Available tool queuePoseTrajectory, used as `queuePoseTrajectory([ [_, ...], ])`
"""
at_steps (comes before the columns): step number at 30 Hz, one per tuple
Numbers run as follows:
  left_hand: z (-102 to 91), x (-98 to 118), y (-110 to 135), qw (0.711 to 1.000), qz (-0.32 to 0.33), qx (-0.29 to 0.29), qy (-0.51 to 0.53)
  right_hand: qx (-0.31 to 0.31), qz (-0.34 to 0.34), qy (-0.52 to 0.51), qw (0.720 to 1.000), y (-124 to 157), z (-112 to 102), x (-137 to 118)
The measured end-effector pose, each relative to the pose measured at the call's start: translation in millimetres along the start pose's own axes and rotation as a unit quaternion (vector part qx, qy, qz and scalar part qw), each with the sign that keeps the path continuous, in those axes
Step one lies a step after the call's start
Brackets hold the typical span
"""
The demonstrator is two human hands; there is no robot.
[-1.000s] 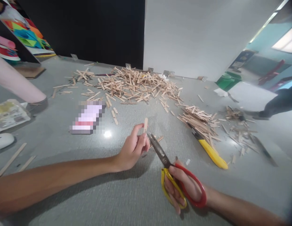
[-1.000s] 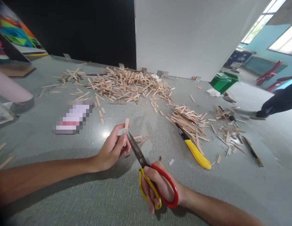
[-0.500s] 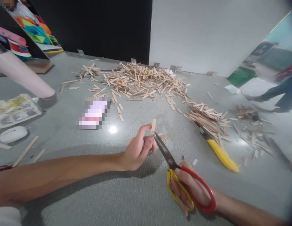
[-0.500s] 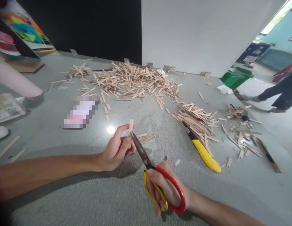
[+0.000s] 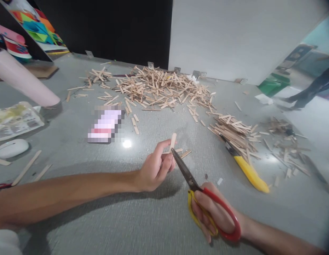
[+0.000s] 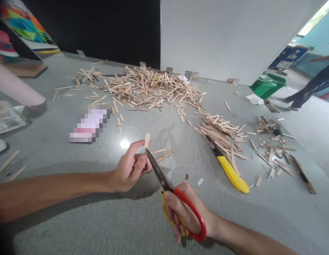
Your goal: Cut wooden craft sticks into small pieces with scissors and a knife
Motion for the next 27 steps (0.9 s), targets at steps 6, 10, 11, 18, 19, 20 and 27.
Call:
queuePoseTrajectory([
  [6,0.3,8.8,-1.1,0.997,0.067,0.005,-0.042,0.040,0.042,0.024,0.998,7.2,4.3,-8.1],
  [10,-0.4,10.3,0.2,0.995,0.076,0.003,-0.060,0.035,0.036,0.036,0.998,11.0,7.3,-14.7],
  [11,-0.7,9.9,0.5,0.995,0.071,0.002,-0.063,0.031,0.033,0.038,0.998,11.4,7.3,-14.4],
  [18,-0.8,3.5,-1.7,0.999,0.019,-0.005,-0.038,0.028,0.017,-0.008,0.999,7.1,-4.3,4.6],
  [19,-0.8,2.3,-2.2,0.999,0.009,-0.004,-0.032,0.023,0.009,-0.025,0.999,5.7,-5.7,6.1],
  [20,-0.8,1.2,-2.6,1.000,-0.001,-0.003,-0.025,0.020,0.000,-0.045,0.999,4.3,-6.9,7.1],
  [27,-1.6,-2.0,-3.0,0.999,-0.048,0.017,-0.004,-0.021,-0.046,-0.079,0.996,-0.2,-3.5,8.5],
])
Point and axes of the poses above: each hand's wrist, its own y-axis away from the middle knuckle, its own z-axis out of the palm, x = y × z, the point moved 4 cm from there along -y, towards the middle knuckle, and after that the axes turned 9 degrees about z, right-handed, at the moved point
